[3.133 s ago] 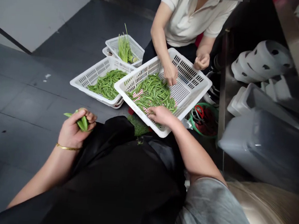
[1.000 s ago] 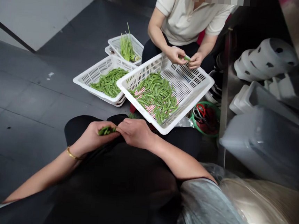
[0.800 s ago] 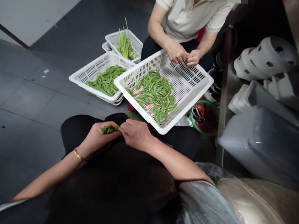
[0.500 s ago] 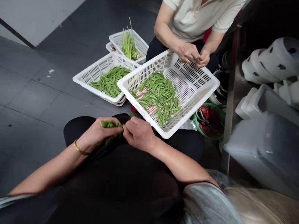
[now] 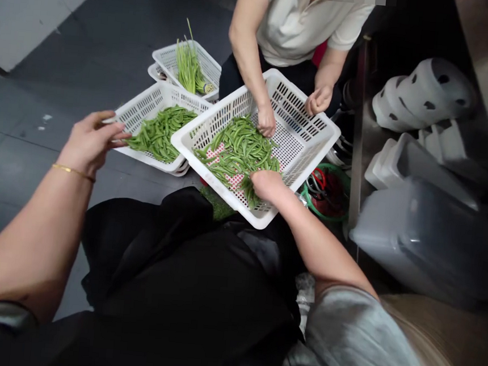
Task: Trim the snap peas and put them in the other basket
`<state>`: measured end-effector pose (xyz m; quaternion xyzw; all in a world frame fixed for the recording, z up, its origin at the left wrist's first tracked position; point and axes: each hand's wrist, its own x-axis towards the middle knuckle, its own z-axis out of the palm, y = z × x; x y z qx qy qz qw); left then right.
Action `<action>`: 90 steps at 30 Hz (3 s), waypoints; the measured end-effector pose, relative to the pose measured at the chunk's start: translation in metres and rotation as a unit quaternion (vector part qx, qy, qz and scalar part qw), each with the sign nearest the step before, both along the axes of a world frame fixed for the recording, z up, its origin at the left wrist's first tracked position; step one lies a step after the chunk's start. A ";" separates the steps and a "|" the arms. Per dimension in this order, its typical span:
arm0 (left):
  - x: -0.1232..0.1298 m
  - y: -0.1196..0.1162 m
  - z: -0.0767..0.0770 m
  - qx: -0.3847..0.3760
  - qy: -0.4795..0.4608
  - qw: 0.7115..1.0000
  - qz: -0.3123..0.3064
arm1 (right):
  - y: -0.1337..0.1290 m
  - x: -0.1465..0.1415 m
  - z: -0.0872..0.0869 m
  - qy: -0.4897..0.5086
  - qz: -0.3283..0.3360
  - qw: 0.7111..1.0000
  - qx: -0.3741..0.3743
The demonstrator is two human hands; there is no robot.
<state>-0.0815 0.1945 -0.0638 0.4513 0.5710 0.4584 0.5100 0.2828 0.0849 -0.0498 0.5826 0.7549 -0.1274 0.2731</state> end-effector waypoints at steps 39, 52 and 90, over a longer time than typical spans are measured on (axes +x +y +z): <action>0.081 -0.213 0.046 -0.190 -0.205 0.936 -0.212 | -0.098 -0.087 0.060 0.482 0.159 0.844 0.171; 0.079 -0.198 0.021 -0.169 -0.312 0.934 -0.031 | -0.091 -0.081 0.049 0.442 0.064 0.818 0.362; 0.065 -0.193 0.009 -0.095 -0.106 0.935 -0.326 | -0.098 -0.090 0.022 0.505 0.144 0.843 0.114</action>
